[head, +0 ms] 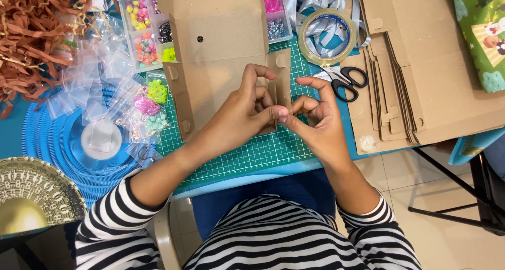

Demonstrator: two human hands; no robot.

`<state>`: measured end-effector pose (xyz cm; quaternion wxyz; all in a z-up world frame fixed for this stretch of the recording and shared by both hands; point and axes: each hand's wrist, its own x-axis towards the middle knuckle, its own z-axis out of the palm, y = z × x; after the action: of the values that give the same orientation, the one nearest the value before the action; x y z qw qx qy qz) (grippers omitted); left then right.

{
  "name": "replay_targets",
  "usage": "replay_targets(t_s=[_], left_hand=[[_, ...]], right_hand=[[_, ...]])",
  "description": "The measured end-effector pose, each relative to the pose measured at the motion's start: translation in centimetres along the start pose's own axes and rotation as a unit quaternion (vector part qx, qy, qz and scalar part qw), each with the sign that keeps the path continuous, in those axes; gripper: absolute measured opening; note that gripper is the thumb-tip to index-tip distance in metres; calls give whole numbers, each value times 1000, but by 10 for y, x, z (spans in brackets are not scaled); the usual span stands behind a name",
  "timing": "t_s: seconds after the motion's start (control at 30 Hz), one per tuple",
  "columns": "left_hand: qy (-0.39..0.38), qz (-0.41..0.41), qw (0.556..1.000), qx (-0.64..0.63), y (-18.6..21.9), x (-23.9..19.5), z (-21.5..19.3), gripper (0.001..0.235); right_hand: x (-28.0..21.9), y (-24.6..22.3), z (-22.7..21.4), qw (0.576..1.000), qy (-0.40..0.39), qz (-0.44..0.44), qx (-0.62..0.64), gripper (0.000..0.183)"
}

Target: The person assembles a flat cardboard box by folding the side flaps and tucking the tabs into slots to form the sides. They then fold and tuck the top flaps to close the box.

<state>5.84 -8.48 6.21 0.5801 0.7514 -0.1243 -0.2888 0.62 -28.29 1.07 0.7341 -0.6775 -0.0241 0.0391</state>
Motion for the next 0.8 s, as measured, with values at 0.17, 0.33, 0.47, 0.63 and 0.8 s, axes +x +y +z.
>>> replay_targets(t_s=[0.17, 0.33, 0.47, 0.63, 0.8], left_hand=[[3, 5, 1000, 16, -2, 1, 1, 54], [-5, 5, 1000, -9, -2, 1, -1, 47], [-31, -17, 997, -74, 3, -8, -6, 36], [-37, 19, 999, 22, -4, -12, -8, 41], [-41, 37, 998, -7, -11, -11, -5, 42]], right_hand=[[1, 0, -1, 1000, -6, 24, 8, 58], [0, -7, 4, 999, 10, -12, -28, 56], [1, -3, 2, 1000, 10, -5, -2, 58], [1, -3, 1, 1000, 4, -5, -1, 59], [-1, -3, 3, 1000, 20, -8, -17, 59]])
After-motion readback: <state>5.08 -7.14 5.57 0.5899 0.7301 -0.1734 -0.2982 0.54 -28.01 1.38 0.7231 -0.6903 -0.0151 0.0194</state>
